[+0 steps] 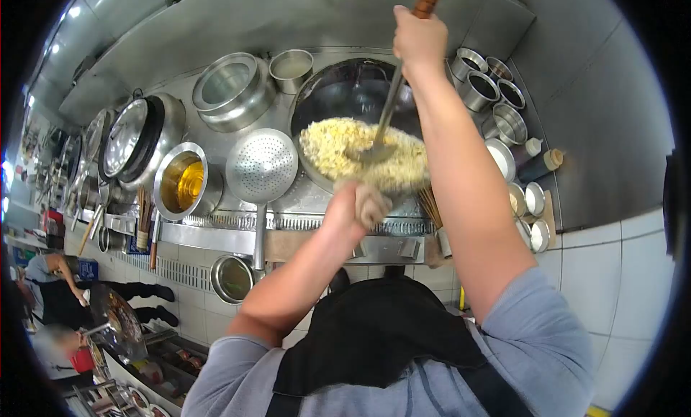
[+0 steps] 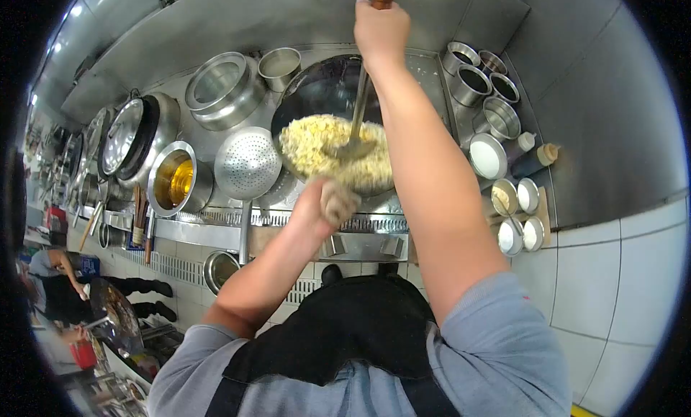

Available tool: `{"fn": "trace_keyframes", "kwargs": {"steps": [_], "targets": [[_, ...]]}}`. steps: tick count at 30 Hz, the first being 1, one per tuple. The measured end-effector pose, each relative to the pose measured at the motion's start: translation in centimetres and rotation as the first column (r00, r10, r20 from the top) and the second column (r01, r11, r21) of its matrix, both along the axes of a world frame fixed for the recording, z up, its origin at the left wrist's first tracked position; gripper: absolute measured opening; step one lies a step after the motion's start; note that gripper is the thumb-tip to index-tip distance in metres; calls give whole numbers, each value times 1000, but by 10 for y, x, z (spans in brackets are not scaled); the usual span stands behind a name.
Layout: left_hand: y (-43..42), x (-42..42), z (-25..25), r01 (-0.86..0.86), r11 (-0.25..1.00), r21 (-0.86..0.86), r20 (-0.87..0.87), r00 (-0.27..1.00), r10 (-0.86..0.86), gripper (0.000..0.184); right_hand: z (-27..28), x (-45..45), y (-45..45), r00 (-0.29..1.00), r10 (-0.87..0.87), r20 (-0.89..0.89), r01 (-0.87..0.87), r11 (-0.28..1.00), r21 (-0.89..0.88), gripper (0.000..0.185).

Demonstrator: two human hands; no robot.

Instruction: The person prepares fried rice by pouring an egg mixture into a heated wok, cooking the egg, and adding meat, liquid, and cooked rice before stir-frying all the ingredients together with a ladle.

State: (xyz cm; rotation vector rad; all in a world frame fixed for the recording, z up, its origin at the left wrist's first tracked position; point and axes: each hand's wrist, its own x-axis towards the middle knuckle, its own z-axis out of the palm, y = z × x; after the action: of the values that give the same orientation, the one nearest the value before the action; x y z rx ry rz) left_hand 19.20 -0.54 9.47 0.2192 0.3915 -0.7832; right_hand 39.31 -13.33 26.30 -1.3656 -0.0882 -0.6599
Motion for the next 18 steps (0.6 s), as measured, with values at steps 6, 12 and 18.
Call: {"fn": "trace_keyframes", "kwargs": {"steps": [6,12,18], "targets": [[-3,-78,-78,-179,809,560,96,984,152,20,70,-18,-6,981,-158,114,151,987,61,31],[19,7,-2,84,981,-174,117,991,-64,30,51,-119,-5,968,-22,251,53,992,-118,31],[26,-74,-60,73,764,641,43,990,-131,26,10,-72,-12,980,30,198,-5,992,-128,29]]}}
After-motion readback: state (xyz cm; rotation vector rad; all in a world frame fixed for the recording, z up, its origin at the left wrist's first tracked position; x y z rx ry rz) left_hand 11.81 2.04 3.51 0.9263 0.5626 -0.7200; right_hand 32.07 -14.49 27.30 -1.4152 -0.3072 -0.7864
